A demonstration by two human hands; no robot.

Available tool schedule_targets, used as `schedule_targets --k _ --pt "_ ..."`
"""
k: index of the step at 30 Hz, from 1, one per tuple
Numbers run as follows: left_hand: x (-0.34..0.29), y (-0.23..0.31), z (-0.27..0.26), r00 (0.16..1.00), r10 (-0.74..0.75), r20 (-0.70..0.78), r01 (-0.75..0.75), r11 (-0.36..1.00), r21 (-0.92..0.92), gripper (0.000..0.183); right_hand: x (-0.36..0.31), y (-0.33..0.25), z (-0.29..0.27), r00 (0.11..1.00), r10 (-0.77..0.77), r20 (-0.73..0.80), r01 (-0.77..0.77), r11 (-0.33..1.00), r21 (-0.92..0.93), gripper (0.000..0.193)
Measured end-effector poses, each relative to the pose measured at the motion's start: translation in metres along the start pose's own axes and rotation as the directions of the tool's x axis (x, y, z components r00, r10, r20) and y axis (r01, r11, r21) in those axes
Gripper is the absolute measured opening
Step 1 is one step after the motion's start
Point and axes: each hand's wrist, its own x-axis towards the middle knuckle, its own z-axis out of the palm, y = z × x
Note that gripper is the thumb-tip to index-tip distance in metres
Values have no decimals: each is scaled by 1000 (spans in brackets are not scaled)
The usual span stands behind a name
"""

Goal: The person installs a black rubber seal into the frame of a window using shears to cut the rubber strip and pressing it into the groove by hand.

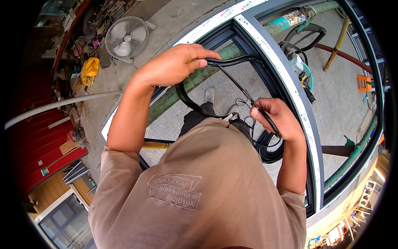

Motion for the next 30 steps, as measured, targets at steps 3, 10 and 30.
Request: schedule_targets --k 3,10,30 --pt "0 -5 2 999 40 -13 -40 999 -12 34 -2 -4 -1 1000 28 -2 -28 999 -29 60" --pt "-1 -5 2 1000 23 -5 -23 1000 -18 34 -2 -3 4 997 65 -31 -65 998 -22 57" --pt "-3 5 3 978 -200 60 208 928 -310 40 -4 30 40 927 -136 -350 224 949 223 42"
